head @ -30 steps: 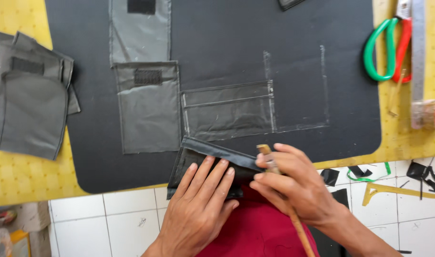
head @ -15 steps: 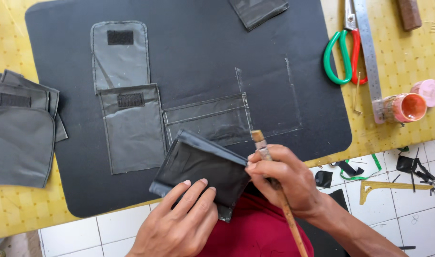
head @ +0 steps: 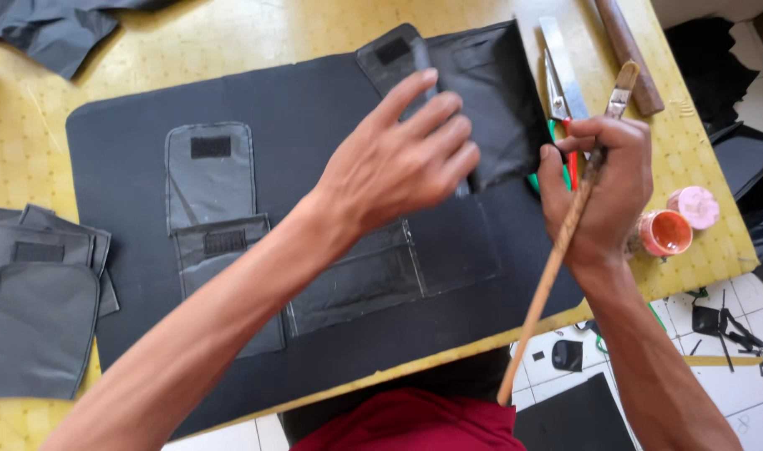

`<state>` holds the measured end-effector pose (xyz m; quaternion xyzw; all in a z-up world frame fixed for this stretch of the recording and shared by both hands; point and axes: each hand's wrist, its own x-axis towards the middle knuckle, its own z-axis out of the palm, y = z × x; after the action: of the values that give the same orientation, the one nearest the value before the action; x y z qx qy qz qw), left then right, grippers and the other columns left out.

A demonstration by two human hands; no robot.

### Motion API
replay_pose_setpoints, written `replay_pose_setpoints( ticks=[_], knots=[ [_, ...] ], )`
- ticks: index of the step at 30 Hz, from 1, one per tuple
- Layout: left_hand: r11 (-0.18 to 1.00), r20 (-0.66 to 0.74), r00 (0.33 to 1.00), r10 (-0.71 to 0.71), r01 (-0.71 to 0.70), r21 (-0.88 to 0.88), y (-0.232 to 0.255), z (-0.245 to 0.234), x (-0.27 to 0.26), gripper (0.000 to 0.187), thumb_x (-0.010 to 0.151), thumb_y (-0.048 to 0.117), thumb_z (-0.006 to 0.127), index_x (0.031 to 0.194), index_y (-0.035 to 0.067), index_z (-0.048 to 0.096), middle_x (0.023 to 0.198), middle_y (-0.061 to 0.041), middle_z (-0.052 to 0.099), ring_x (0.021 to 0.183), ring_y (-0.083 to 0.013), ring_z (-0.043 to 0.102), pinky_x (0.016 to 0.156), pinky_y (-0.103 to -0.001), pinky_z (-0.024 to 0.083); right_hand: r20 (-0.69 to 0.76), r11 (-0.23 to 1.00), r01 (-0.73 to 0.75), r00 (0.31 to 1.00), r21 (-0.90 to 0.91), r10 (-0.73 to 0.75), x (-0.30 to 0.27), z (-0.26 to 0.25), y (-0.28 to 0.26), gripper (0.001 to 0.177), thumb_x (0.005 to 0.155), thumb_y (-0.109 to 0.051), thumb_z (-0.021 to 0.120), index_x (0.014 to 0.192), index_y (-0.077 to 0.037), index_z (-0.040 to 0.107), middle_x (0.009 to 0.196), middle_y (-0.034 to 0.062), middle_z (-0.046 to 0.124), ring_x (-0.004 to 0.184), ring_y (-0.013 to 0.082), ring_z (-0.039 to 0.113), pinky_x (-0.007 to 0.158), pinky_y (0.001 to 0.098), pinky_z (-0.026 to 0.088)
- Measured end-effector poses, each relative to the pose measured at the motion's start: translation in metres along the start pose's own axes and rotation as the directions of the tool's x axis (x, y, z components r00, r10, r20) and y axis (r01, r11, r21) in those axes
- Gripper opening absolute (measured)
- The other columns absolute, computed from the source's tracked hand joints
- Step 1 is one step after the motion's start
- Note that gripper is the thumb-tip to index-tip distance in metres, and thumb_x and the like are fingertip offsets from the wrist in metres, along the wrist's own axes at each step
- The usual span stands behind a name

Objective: The person assembles small black pouches on a workbench. They apply adhesive to the edges of a pouch, place it on a larger black sheet, and use a ruler and awl to mark and align the pieces. The person then folds and presses the pouch edges to secure them.

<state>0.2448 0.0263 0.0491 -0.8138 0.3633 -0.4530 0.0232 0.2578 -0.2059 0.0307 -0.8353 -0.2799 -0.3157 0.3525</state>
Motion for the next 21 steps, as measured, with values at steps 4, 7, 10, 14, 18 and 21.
replay_pose_setpoints(
  ticks=[4, 7, 10, 14, 18, 21],
  knots=[
    [0.997, 0.000, 0.999, 0.036, -0.036, 0.070, -0.028, 0.067, -0.002, 0.025, 0.094, 0.002, 0.064, 0.073, 0.014, 0.056, 0.078, -0.003, 0.054, 0.090, -0.0217, 0.056, 0.102, -0.041, 0.044, 0.027, 0.999, -0.015, 1.000, -0.041, 0.016, 0.011, 0.015, 0.031, 0.024, 0.091, 0.013, 0.067, 0.110, 0.005, 0.054, 0.097, 0.0165, 0.050, 0.084, 0.0279, 0.060, 0.085, 0.0411, 0.046],
    [1.000, 0.037, 0.999, -0.005, 0.006, -0.011, -0.041, 0.096, -0.013, 0.020, 0.079, 0.001, 0.072, 0.069, 0.015, 0.061, 0.085, -0.005, 0.061, 0.092, -0.0237, 0.057, 0.099, -0.040, 0.043, 0.083, 0.991, 0.005, 0.997, -0.131, 0.006, 0.007, 0.027, 0.055, 0.022, 0.090, 0.008, 0.063, 0.111, 0.004, 0.056, 0.094, 0.0157, 0.054, 0.085, 0.0307, 0.056, 0.083, 0.0431, 0.044],
    [0.970, 0.412, 0.897, -0.161, 0.221, -0.103, -0.059, 0.093, -0.032, 0.027, 0.080, 0.008, 0.074, 0.107, 0.009, 0.069, 0.118, -0.014, 0.064, 0.114, -0.0328, 0.056, 0.102, -0.048, 0.042, 0.151, 0.985, -0.057, 0.985, -0.162, 0.082, 0.002, 0.033, 0.061, 0.024, 0.088, 0.008, 0.065, 0.111, 0.002, 0.058, 0.091, 0.0130, 0.055, 0.091, 0.0304, 0.053, 0.081, 0.0426, 0.043],
    [0.800, 0.510, 0.774, -0.376, 0.549, -0.243, -0.071, 0.067, -0.058, 0.029, 0.085, 0.013, 0.071, 0.113, 0.006, 0.068, 0.119, -0.017, 0.063, 0.108, -0.0355, 0.060, 0.090, -0.049, 0.049, 0.176, 0.987, -0.114, 0.975, -0.117, 0.134, -0.001, 0.031, 0.056, 0.029, 0.091, 0.005, 0.073, 0.114, 0.003, 0.057, 0.104, 0.0168, 0.053, 0.086, 0.0260, 0.057, 0.081, 0.0391, 0.045],
    [0.781, 0.560, 0.757, -0.336, 0.556, -0.284, -0.067, 0.057, -0.069, 0.038, 0.088, 0.031, 0.069, 0.119, 0.008, 0.066, 0.130, -0.018, 0.058, 0.118, -0.0369, 0.054, 0.092, -0.050, 0.046, 0.137, 0.991, -0.104, 0.984, -0.083, 0.115, -0.002, 0.029, 0.054, 0.038, 0.091, 0.004, 0.084, 0.116, 0.006, 0.056, 0.106, 0.0189, 0.055, 0.092, 0.0287, 0.058, 0.090, 0.0403, 0.044],
    [0.816, 0.520, 0.791, -0.323, 0.511, -0.270, -0.068, 0.063, -0.070, 0.035, 0.088, 0.029, 0.069, 0.117, 0.010, 0.068, 0.126, -0.018, 0.059, 0.115, -0.0356, 0.056, 0.092, -0.049, 0.046, 0.119, 0.989, -0.127, 0.984, -0.069, 0.134, -0.002, 0.026, 0.054, 0.043, 0.091, 0.003, 0.087, 0.117, 0.008, 0.055, 0.112, 0.0209, 0.053, 0.092, 0.0283, 0.062, 0.090, 0.0397, 0.046]
  ],
)
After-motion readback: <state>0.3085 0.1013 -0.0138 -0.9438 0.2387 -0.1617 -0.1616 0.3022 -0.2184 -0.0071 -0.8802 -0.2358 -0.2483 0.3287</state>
